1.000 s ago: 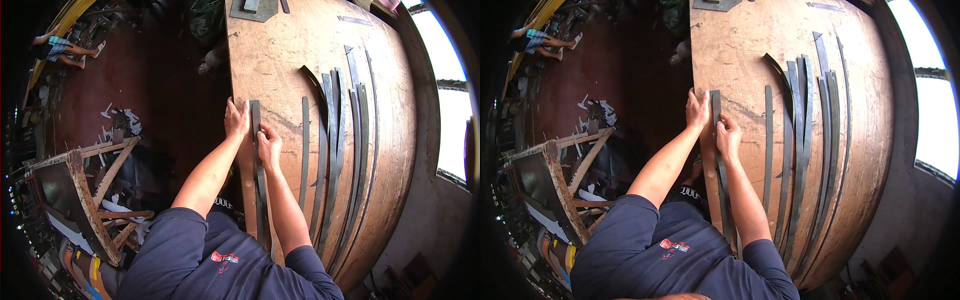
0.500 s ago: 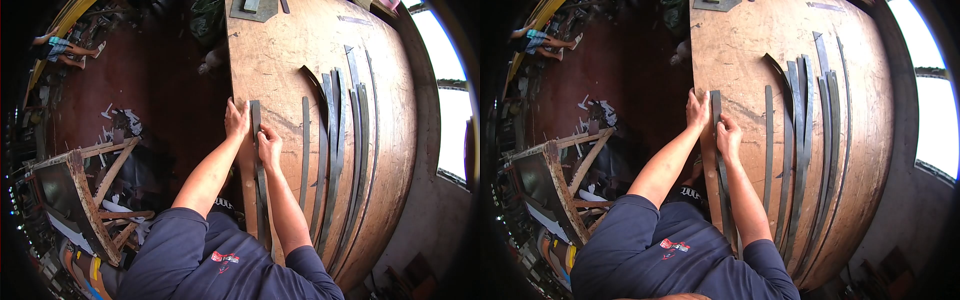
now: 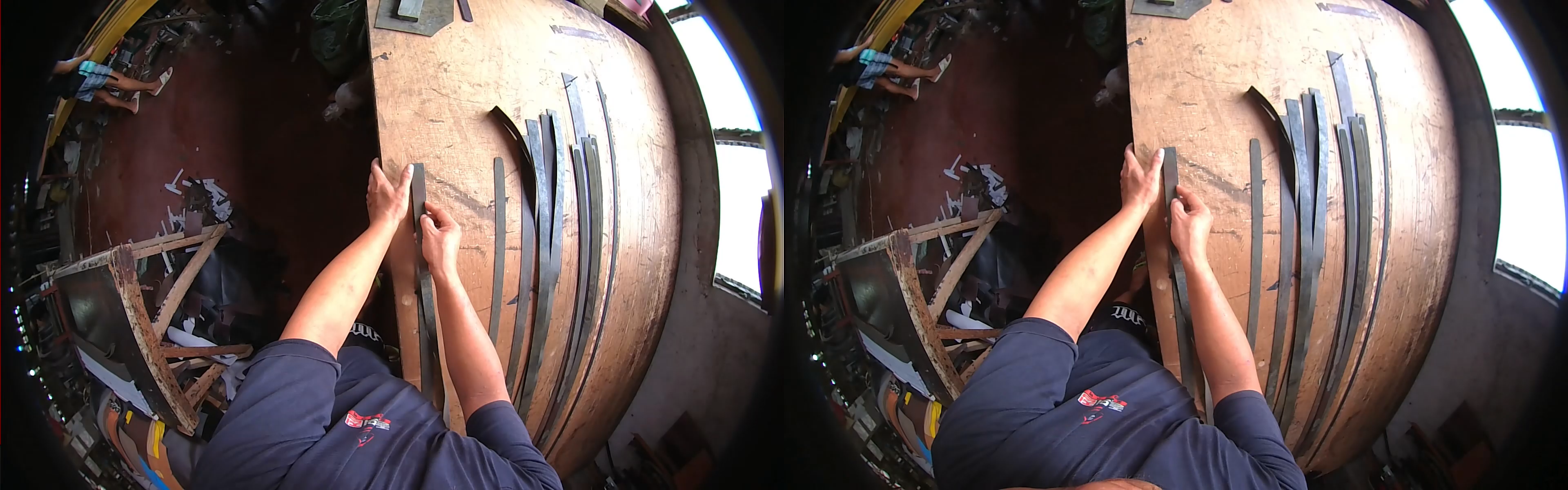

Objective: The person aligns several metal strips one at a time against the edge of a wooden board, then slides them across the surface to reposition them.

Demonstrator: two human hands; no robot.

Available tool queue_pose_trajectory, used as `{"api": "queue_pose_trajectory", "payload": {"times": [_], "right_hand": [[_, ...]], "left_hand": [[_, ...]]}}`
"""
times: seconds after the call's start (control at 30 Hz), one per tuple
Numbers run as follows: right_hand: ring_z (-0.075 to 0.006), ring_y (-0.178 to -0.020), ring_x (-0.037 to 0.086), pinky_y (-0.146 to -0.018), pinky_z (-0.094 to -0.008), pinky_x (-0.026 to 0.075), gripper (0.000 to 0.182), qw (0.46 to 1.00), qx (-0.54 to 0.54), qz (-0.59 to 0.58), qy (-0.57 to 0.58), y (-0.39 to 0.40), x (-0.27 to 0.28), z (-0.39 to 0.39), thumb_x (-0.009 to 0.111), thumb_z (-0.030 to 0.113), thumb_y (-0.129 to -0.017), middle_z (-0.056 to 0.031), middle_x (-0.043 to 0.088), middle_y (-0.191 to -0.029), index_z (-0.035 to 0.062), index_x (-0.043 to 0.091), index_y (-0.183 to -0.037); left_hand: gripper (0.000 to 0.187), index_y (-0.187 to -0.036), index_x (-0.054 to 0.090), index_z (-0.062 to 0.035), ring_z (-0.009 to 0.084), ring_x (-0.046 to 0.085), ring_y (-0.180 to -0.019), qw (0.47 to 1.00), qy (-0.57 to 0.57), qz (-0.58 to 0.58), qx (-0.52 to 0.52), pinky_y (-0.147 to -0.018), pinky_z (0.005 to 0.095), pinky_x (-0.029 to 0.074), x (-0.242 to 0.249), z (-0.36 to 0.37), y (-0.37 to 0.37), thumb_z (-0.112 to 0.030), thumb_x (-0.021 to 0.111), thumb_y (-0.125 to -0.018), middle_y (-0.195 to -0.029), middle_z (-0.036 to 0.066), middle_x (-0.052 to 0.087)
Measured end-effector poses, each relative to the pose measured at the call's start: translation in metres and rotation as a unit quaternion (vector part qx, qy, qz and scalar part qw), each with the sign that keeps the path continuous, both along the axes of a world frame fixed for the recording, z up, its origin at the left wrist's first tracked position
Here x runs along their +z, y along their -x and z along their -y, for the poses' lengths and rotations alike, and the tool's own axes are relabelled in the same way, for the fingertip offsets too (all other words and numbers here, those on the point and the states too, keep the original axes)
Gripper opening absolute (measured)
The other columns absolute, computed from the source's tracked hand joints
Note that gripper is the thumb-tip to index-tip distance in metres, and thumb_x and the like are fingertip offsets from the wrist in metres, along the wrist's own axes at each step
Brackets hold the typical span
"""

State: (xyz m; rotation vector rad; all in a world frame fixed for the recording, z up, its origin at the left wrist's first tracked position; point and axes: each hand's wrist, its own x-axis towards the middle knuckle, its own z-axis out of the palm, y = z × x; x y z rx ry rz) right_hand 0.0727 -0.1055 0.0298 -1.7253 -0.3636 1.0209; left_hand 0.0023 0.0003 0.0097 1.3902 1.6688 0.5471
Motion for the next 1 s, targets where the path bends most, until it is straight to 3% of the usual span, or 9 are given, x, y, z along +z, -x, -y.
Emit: {"api": "queue_pose_trajectory", "payload": {"times": [0.5,1.0], "right_hand": [[-0.008,-0.062,0.058,-0.055,-0.0225,0.048,0.028,1.0,0.016,0.021,-0.003,-0.002,-0.009,0.002,0.06,0.005,-0.089,-0.0053,0.068,-0.085,-0.003,0.066,-0.116],[-0.0084,-0.059,0.058,-0.054,-0.0229,0.048,0.029,1.0,0.011,0.004,0.01,-0.001,-0.003,0.001,0.06,0.005,-0.09,-0.0052,0.067,-0.083,-0.0027,0.065,-0.117]], "left_hand": [[0.081,-0.143,0.032,0.0006,0.0414,0.05,-0.124,1.0,-0.015,0.01,0.005,-0.103,0.0465,0.041,-0.004,0.0,0.0,-0.059,0.052,-0.091,-0.137,0.027,0.047],[0.092,-0.143,0.031,-0.0019,0.0401,0.05,-0.125,1.0,0.016,-0.007,0.001,-0.103,0.0456,0.042,0.003,-0.001,0.0,-0.063,0.062,-0.081,-0.139,0.026,0.047]]}}
